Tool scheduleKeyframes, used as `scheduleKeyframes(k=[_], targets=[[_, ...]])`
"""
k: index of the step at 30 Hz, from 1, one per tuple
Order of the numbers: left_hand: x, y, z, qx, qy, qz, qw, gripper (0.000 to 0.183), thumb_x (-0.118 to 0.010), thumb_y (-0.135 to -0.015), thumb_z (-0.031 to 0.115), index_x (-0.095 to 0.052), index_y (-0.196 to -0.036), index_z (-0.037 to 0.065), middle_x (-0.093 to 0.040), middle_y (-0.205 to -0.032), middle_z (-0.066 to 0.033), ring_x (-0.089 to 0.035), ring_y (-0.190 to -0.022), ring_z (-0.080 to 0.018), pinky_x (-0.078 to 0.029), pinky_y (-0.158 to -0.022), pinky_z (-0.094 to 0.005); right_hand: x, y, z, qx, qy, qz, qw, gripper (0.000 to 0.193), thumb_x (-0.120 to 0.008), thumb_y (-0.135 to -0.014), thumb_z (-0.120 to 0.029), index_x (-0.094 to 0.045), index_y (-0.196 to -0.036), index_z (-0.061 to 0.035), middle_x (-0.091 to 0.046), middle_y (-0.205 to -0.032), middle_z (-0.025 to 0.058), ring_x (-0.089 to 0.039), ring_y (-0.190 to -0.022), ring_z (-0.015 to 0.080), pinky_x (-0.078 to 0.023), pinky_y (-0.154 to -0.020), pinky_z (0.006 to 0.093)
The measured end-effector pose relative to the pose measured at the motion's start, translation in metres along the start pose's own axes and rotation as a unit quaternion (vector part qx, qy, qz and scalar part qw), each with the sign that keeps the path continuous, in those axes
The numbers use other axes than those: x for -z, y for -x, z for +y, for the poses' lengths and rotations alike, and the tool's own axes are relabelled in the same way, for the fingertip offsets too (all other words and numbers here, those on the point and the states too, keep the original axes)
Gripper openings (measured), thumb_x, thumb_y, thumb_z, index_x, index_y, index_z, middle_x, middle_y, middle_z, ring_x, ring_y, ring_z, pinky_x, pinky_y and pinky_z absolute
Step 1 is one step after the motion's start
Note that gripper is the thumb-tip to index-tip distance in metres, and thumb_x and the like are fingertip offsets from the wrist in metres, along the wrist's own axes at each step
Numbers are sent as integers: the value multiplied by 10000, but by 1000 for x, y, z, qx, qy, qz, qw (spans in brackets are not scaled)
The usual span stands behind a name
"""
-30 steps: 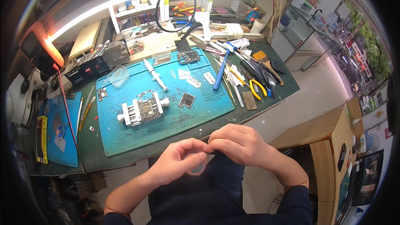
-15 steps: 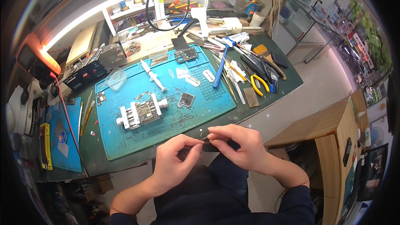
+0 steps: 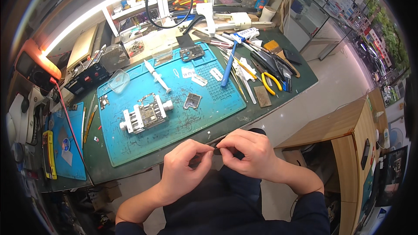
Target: The person applies flux to a circuit board held in a vise, then uses a soldering iron and solder wire to make connections on the board. They briefly handle a yellow phone case and a small black component before returning to soldering.
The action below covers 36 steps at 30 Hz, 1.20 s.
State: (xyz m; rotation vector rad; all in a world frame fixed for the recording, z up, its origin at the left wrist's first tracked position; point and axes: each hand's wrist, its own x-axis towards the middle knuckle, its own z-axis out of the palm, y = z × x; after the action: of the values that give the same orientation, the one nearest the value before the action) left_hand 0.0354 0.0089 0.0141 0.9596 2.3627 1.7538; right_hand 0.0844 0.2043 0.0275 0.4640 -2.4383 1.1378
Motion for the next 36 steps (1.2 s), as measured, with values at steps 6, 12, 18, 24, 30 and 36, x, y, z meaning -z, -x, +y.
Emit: scheduleKeyframes(k=[6, 12, 18, 24, 30, 36], targets=[[-4, 0, 6, -49, -33, 18, 998, 119, -717, -813, -58, -694, -911, 5, -650, -780, -69, -644, -635, -129, -526, -547, -254, -4, 0, 0, 19, 38, 33, 999, 193, -722, -717, 61, -660, -880, -21, -655, -757, 66, -631, -598, 177, -521, -537, 275], [-7, 2, 0, -95, -80, 25, 992, 150, -730, -774, -44, -670, -891, 27, -629, -734, -64, -628, -585, -188, -493, -508, -309, -7, 1, -2, 9, 61, 53, 997, 183, -733, -718, 41, -647, -864, -28, -630, -723, 53, -610, -570, 170, -504, -515, 276], [-9, -1, -2, -139, -115, 23, 983, 150, -728, -754, -29, -666, -874, 36, -628, -720, -67, -621, -587, -220, -500, -510, -323, -12, 3, -3, -11, 101, 57, 993, 161, -740, -726, 16, -622, -820, -41, -612, -706, 42, -585, -544, 168, -479, -491, 280], [-8, -3, -7, -92, -93, 21, 991, 143, -725, -795, -40, -693, -919, 23, -644, -735, -70, -632, -594, -176, -504, -517, -290, -8, 1, -11, -85, 56, 37, 994, 94, -719, -802, 3, -678, -884, -14, -651, -757, 60, -610, -582, 149, -485, -525, 261], [-2, -8, -1, -29, -12, 44, 999, 93, -715, -839, -47, -726, -914, 7, -657, -735, -64, -640, -621, -100, -484, -509, -218, 6, 2, -8, -118, -37, 36, 992, 132, -704, -869, -7, -720, -999, 10, -700, -851, 90, -666, -699, 130, -520, -635, 242], [-2, -5, -1, -67, -34, 32, 997, 135, -733, -819, -66, -729, -930, 12, -657, -749, -63, -638, -615, -100, -510, -524, -223, 7, 4, -12, -155, -123, -9, 980, 133, -725, -871, -61, -711, -995, -16, -698, -868, 105, -688, -734, 215, -539, -648, 295]])
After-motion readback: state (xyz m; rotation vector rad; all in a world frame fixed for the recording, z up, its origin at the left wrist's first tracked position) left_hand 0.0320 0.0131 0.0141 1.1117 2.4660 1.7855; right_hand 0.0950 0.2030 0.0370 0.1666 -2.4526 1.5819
